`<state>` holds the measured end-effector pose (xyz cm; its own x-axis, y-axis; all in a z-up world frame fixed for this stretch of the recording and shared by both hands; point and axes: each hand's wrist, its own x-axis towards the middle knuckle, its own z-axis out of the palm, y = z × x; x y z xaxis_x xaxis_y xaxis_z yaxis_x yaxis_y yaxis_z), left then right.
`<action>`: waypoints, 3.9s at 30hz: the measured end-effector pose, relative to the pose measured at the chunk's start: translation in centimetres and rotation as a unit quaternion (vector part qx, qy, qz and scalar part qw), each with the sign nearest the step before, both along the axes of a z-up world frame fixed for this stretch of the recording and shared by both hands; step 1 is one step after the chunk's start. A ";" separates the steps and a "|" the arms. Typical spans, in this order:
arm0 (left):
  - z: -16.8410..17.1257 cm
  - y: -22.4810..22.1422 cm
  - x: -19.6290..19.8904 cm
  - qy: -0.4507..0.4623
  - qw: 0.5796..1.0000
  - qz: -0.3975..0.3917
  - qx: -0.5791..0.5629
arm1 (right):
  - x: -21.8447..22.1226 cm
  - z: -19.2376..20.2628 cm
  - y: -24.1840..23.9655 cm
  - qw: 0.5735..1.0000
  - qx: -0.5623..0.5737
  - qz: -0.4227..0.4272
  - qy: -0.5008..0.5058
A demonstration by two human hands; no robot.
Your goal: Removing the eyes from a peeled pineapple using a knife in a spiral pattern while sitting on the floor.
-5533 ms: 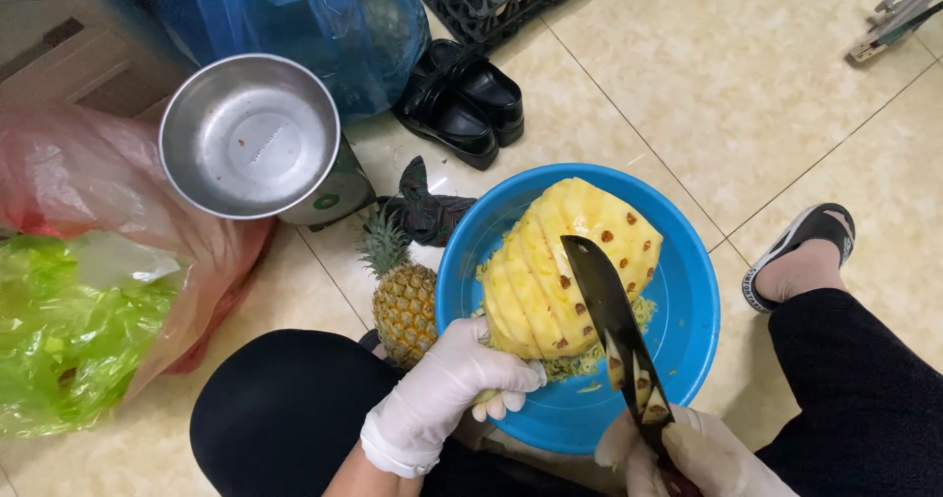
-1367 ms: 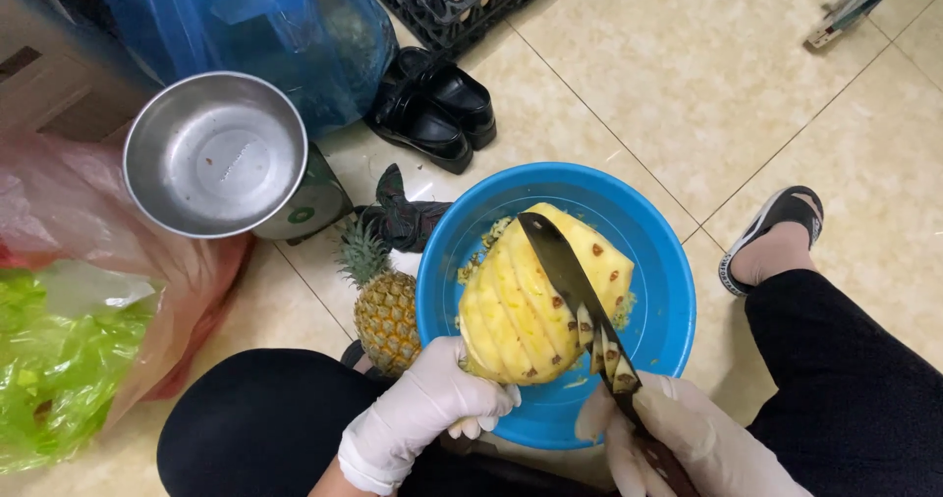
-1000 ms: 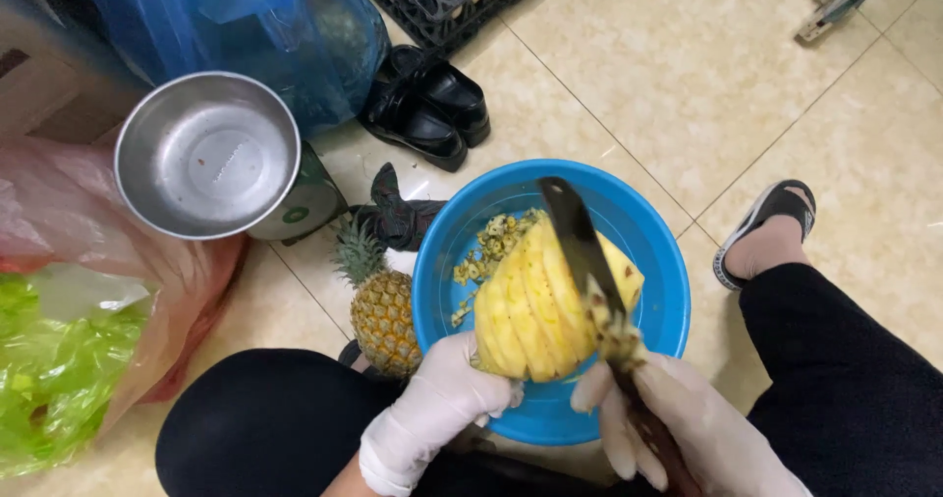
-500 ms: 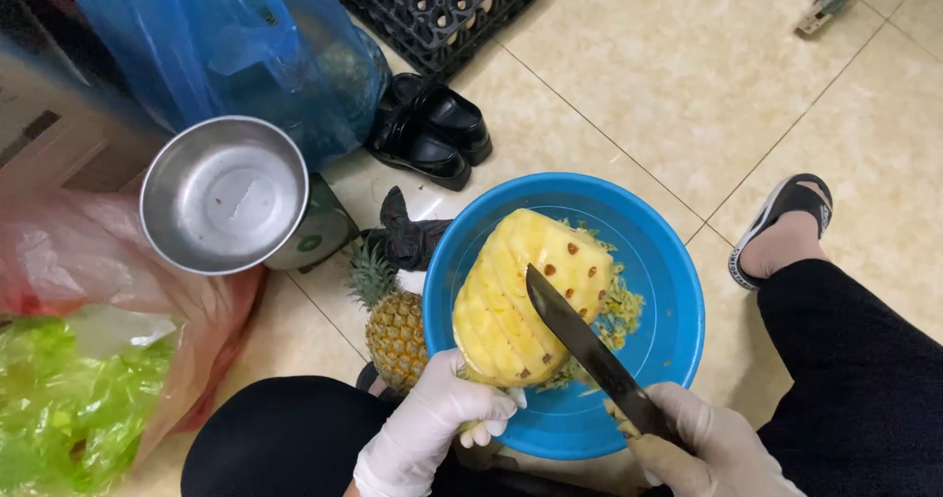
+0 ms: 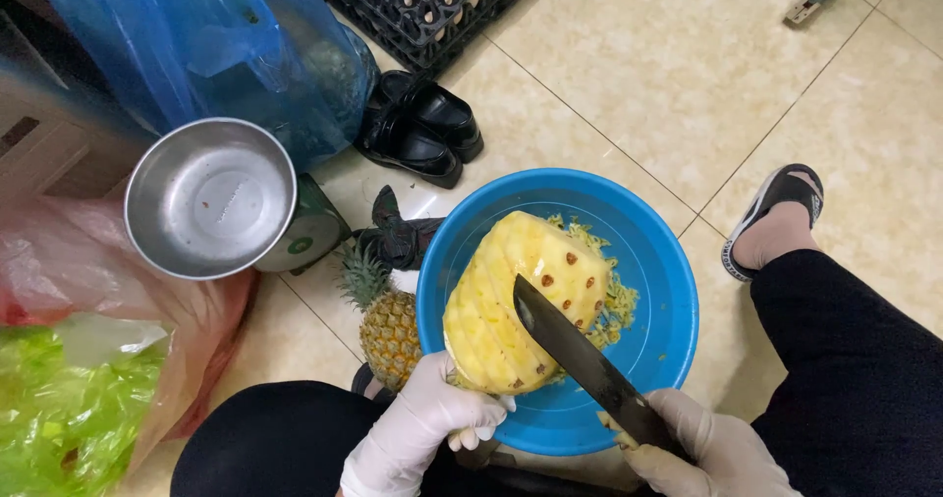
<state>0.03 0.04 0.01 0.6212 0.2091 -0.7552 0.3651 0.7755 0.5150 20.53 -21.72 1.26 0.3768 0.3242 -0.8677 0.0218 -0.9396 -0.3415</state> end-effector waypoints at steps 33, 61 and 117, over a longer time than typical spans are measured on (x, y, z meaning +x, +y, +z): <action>-0.1 -0.2 0.1 0.005 1.000 -0.013 -0.007 | 0.7 -2.1 -1.8 0.914 0.065 -0.337 0.217; -0.5 -0.3 -0.3 -0.001 0.997 -0.080 -0.011 | -0.6 1.9 1.8 0.864 0.038 -0.432 0.256; -0.9 -0.4 -0.7 -0.022 0.998 0.009 -0.053 | 1.3 0.5 -0.9 0.994 -0.053 0.083 0.055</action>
<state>-0.63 -0.37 -0.90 0.6506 0.1420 -0.7460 0.3292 0.8326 0.4455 21.81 -22.67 1.79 0.2261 0.2793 -0.9332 0.1481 -0.9567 -0.2505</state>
